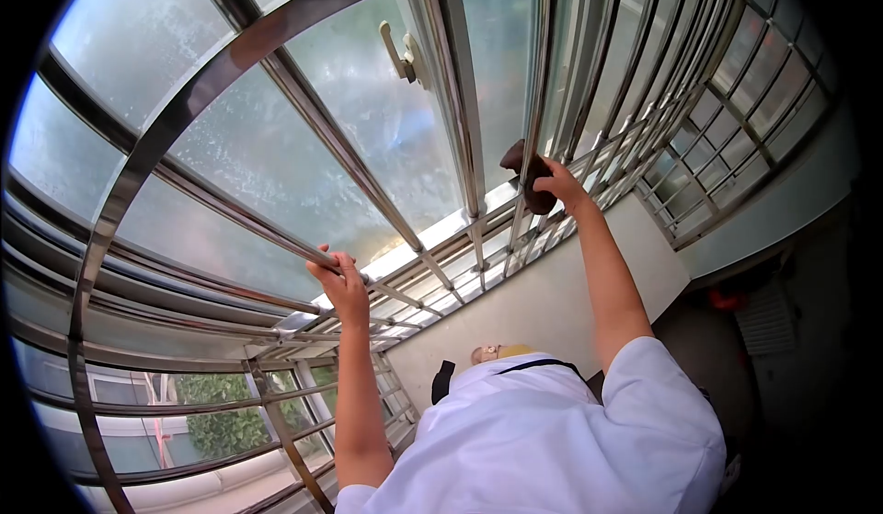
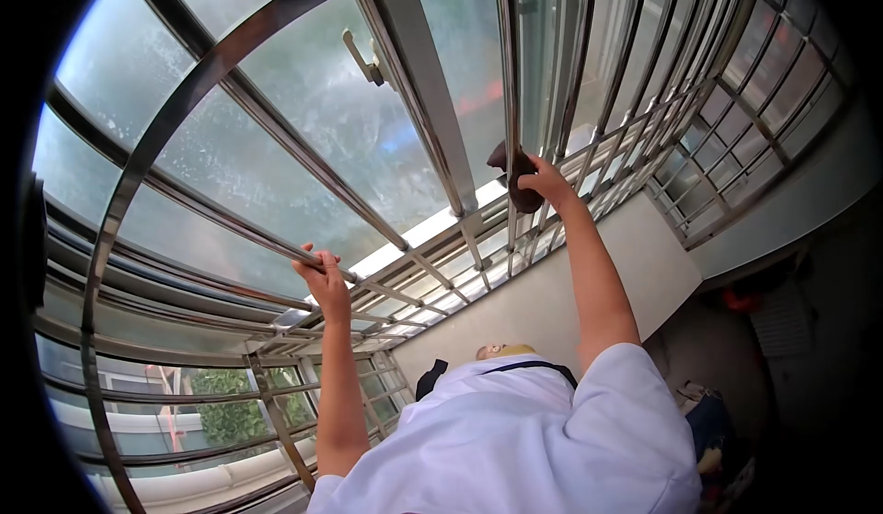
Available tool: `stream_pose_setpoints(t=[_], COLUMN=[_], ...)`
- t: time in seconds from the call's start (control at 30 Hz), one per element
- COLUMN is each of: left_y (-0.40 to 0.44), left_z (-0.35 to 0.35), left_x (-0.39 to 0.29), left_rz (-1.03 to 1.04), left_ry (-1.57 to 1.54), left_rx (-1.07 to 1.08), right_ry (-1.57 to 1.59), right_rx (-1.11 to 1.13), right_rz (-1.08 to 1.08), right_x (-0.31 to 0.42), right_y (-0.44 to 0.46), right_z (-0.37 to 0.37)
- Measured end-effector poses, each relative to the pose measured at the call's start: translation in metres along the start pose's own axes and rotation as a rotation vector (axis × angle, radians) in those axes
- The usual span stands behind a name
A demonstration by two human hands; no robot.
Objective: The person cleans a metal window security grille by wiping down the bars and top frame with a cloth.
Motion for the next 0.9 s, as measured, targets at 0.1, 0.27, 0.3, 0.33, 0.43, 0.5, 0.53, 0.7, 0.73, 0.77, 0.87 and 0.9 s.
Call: stream_pose_setpoints(t=[0.1,0.27,0.3,0.33,0.43,0.5,0.53,0.7,0.73,0.77,0.87,0.9], left_y=[-0.002,-0.003,-0.003,-0.003,-0.004,-0.005,-0.005,-0.005,-0.005,-0.005,-0.005,-0.005], left_z=[0.000,0.003,0.005,0.006,0.006,0.005,0.002,0.001,0.002,0.002,0.001,0.001], left_x=[0.005,0.004,0.002,0.000,-0.002,0.001,0.002,-0.001,-0.003,-0.005,-0.002,-0.003], left_rz=[0.001,-0.010,-0.013,-0.009,-0.016,-0.022,-0.027,-0.031,-0.034,-0.028,-0.025,-0.023], left_ry=[0.034,0.080,0.086,0.078,0.064,0.033,0.038,-0.005,0.009,0.001,-0.024,-0.026], left_rx=[-0.034,-0.095,-0.098,-0.126,-0.166,-0.153,-0.154,-0.089,-0.076,-0.068,-0.060,-0.055], right_ry=[-0.030,-0.100,-0.098,-0.067,-0.132,-0.229,-0.309,-0.527,-0.525,-0.519,-0.640,-0.707], right_rx=[0.150,0.465,0.472,0.499,0.606,0.677,0.662,0.536,0.426,0.313,-0.056,-0.104], right_rz=[0.152,0.303,0.304,0.319,0.346,0.358,0.360,0.284,0.197,0.109,-0.071,-0.021], right_x=[0.028,0.019,0.019,0.018,0.010,0.009,0.017,0.022,0.018,0.016,0.028,0.031], right_y=[0.009,0.040,0.043,0.045,0.061,0.066,0.064,0.052,0.050,0.046,0.018,0.012], right_z=[-0.012,-0.019,-0.020,-0.020,-0.021,-0.019,-0.015,-0.004,-0.004,-0.005,0.003,0.005])
Point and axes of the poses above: each hand's wrist, its own y-axis towards the middle knuckle, its own z-axis out of the palm, x = y × z, the point moved 5 cm from there along y, towards the middle knuckle, and after that the axes turned 11 degrees about x, right-handed, at the moved point
